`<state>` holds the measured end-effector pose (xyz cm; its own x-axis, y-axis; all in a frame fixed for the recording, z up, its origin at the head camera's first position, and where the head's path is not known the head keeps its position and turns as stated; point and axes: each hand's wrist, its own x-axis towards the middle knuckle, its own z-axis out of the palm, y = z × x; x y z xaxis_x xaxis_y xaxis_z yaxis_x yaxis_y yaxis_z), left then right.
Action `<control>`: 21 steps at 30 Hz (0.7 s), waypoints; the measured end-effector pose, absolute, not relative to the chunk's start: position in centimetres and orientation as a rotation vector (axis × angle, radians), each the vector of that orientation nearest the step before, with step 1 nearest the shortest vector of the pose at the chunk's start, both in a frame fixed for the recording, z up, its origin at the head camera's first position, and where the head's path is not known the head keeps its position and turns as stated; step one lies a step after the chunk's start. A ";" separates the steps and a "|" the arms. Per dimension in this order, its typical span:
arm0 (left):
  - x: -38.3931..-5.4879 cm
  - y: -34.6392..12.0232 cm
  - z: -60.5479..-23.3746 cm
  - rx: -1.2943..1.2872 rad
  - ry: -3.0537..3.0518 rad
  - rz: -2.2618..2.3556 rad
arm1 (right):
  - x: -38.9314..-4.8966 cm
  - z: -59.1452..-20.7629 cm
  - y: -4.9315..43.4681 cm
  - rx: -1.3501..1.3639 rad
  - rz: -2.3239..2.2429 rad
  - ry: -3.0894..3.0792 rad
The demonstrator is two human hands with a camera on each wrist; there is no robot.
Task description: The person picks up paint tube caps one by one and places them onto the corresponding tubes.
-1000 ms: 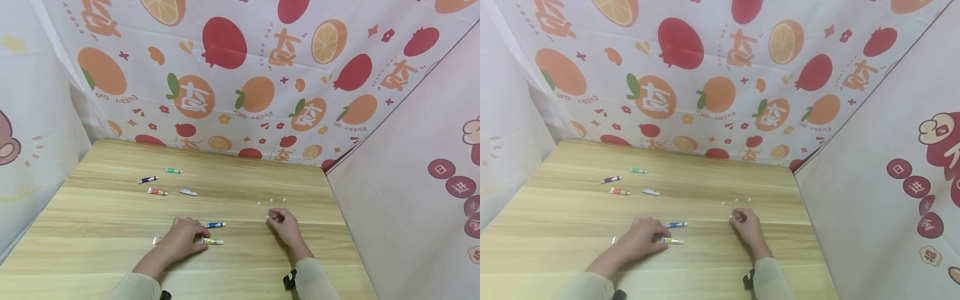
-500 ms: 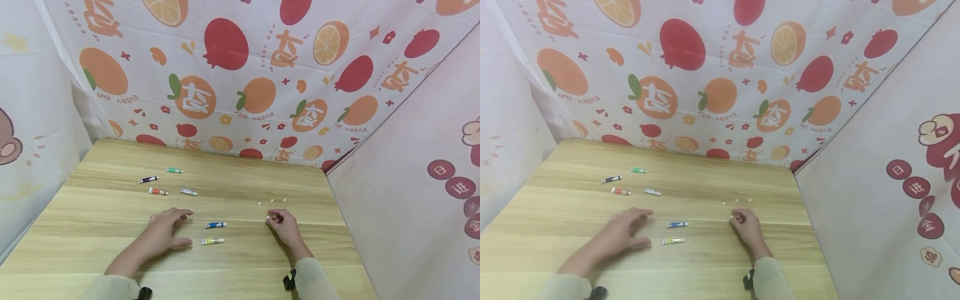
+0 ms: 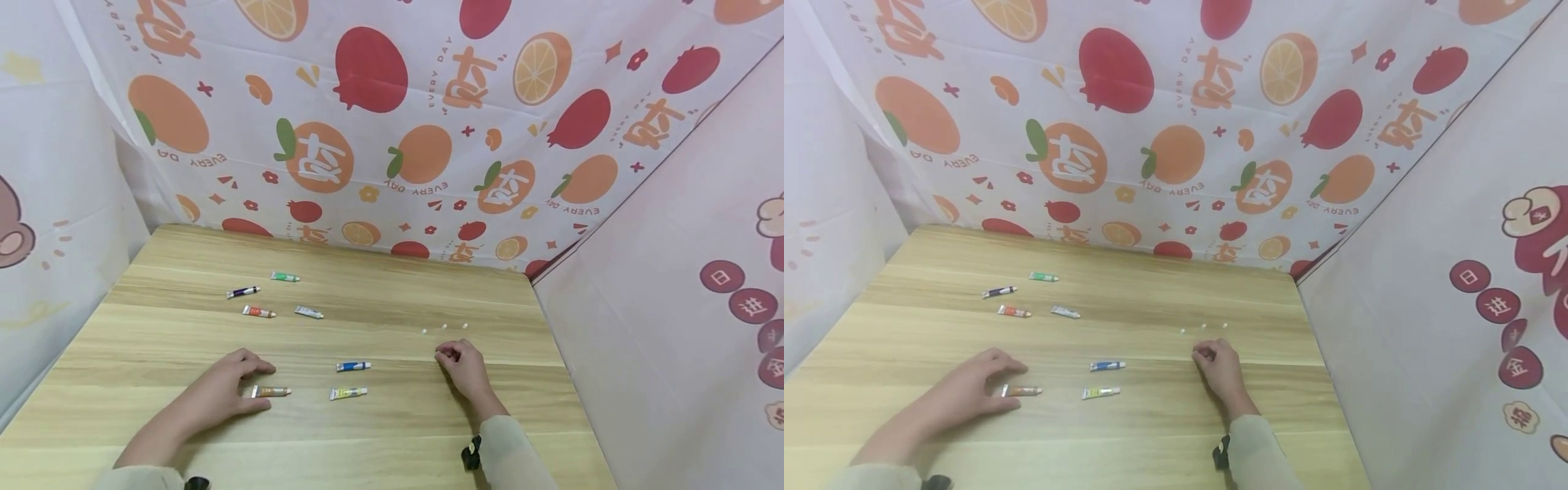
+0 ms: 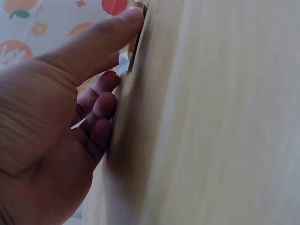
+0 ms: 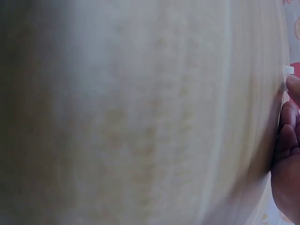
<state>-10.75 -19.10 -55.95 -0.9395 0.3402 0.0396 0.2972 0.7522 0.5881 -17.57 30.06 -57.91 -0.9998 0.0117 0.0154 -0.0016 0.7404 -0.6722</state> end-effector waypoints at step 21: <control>-10.2 -19.1 -56.0 0.556 2.926 0.977 | -17.2 -56.9 29.8 -0.343 1.539 -2.716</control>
<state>-10.18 -19.14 -55.95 -0.9371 0.3333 0.1037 0.3287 0.7428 0.5832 -17.19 29.84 -56.90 -0.9761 0.1896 -0.1059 0.1883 0.4959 -0.8477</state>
